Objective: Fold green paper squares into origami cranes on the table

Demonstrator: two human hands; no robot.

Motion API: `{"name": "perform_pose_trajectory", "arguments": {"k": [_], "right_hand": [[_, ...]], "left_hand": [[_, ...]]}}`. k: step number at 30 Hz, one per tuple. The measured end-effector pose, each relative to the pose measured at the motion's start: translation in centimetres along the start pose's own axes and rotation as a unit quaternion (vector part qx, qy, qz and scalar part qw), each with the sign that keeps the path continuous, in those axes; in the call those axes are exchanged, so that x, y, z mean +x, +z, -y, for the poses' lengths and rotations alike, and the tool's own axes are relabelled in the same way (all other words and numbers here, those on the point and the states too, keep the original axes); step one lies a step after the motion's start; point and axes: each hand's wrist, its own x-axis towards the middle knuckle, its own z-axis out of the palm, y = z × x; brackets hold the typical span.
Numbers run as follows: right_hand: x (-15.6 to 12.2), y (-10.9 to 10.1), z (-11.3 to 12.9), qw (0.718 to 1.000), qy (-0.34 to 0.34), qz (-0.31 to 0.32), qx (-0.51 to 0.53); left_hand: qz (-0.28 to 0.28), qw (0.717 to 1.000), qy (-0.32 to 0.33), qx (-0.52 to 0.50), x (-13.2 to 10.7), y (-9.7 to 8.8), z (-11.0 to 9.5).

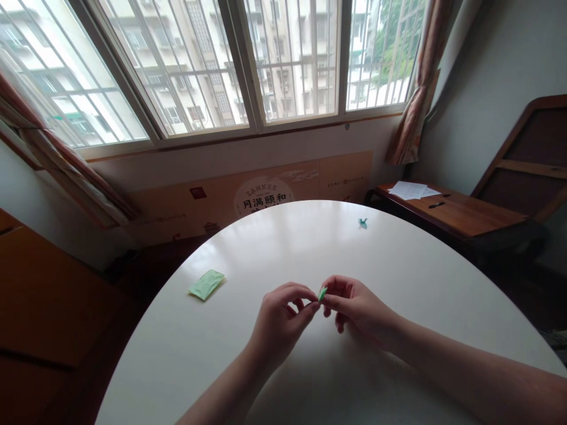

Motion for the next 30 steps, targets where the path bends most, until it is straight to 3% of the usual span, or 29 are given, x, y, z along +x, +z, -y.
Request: {"name": "perform_pose_trajectory", "arguments": {"k": [10,23,30], "right_hand": [[-0.24,-0.31,-0.34,1.000,-0.008,0.029,0.005],[-0.54,-0.18,-0.10,0.997,-0.047,0.009,-0.059],[-0.54,-0.04,-0.14,0.995,-0.057,-0.001,-0.085]], "left_hand": [[-0.023,0.999,0.020,0.028,0.07,0.05,-0.18],[-0.042,0.999,-0.006,0.008,-0.08,0.19,-0.23],[-0.023,0.999,-0.007,0.035,-0.05,0.15,-0.48]]}}
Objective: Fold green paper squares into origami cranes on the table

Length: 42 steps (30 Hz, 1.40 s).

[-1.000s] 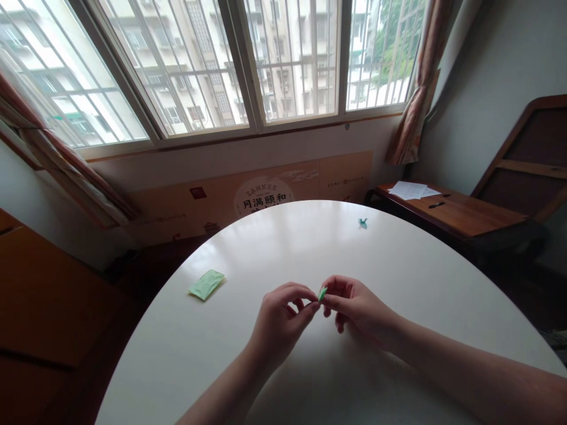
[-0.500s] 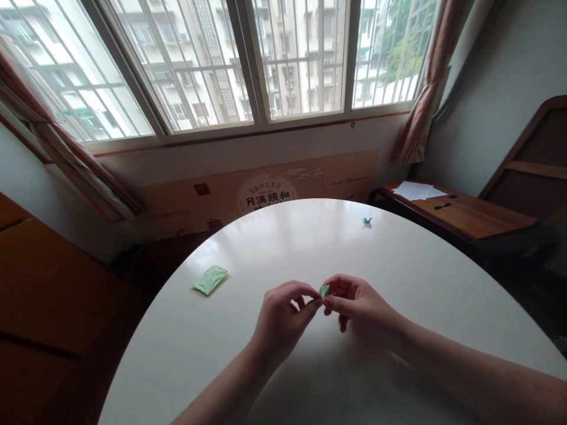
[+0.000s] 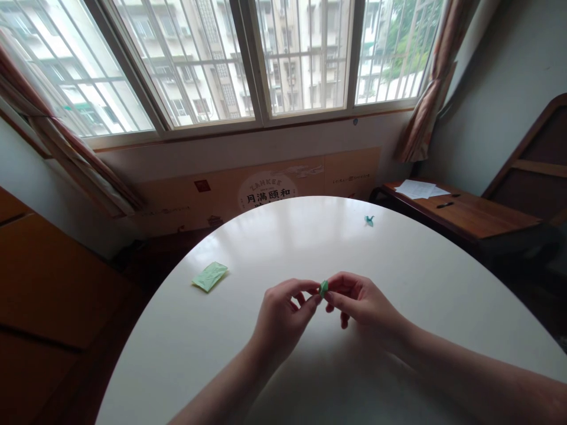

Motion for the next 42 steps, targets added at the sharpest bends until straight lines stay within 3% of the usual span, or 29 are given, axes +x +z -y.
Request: {"name": "perform_pose_trajectory", "arguments": {"k": [11,42], "right_hand": [[-0.21,0.15,-0.02,1.000,-0.008,-0.010,-0.006],[-0.48,0.63,0.00,0.998,-0.029,-0.037,-0.033]], "left_hand": [[-0.033,0.999,0.011,-0.022,-0.20,0.14,-0.17],[-0.017,0.999,-0.013,-0.040,-0.25,0.41,-0.39]]}}
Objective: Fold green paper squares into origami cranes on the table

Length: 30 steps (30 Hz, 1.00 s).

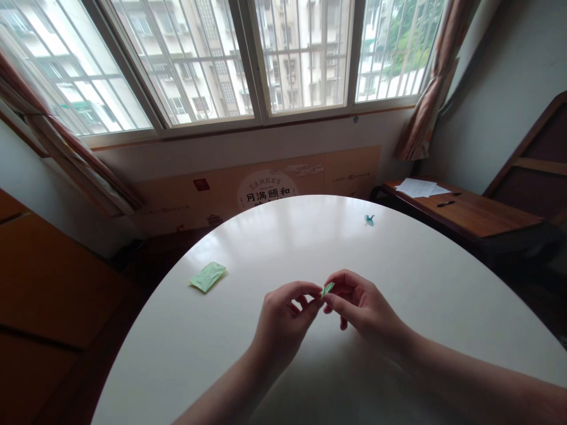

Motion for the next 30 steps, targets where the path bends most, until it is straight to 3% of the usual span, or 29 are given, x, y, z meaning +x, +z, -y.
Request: {"name": "perform_pose_trajectory", "arguments": {"k": [17,30], "right_hand": [[-0.18,-0.26,0.11,1.000,-0.015,0.015,0.013],[-0.25,0.38,0.07,1.000,-0.018,-0.006,0.012]], "left_hand": [[0.013,0.995,-0.065,-0.072,0.40,-0.03,0.13],[-0.011,0.989,0.085,0.117,-0.20,-0.05,-0.34]]}}
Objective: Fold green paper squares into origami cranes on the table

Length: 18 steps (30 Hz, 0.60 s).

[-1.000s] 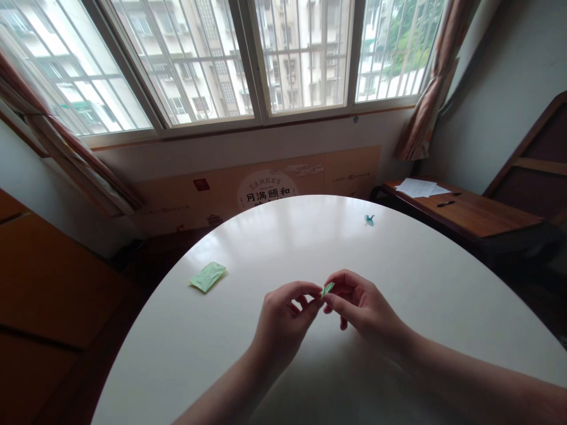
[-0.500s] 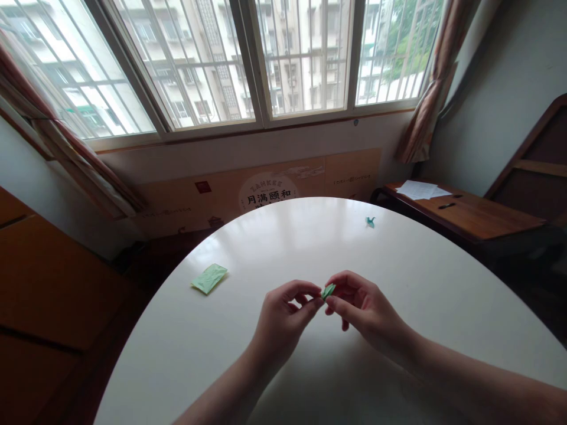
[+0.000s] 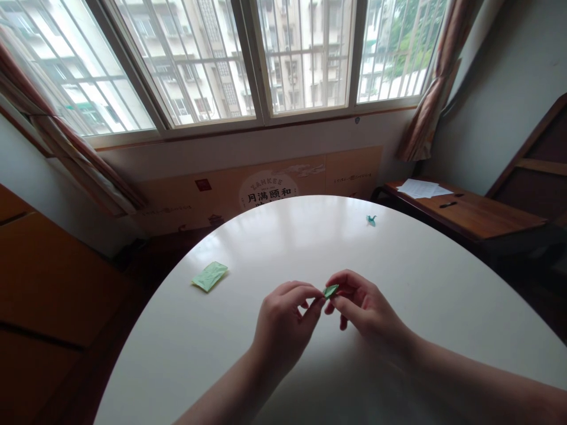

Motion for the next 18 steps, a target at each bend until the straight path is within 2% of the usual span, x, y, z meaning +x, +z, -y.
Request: {"name": "perform_pose_trajectory", "arguments": {"k": [5,12,15,18], "right_hand": [[-0.04,0.11,-0.40,1.000,-0.002,0.002,-0.001],[-0.05,0.23,-0.61,1.000,-0.001,-0.012,0.007],[-0.23,0.19,-0.65,1.000,-0.010,-0.017,0.005],[-0.34,0.12,-0.67,1.000,-0.018,-0.022,-0.001]], "left_hand": [[-0.008,0.998,0.045,0.052,-0.02,-0.15,-0.48],[-0.023,0.991,0.112,0.062,0.00,-0.32,-0.47],[-0.029,0.991,0.119,0.048,-0.12,-0.36,-0.45],[-0.039,0.994,0.096,0.023,-0.19,-0.33,-0.37]]}}
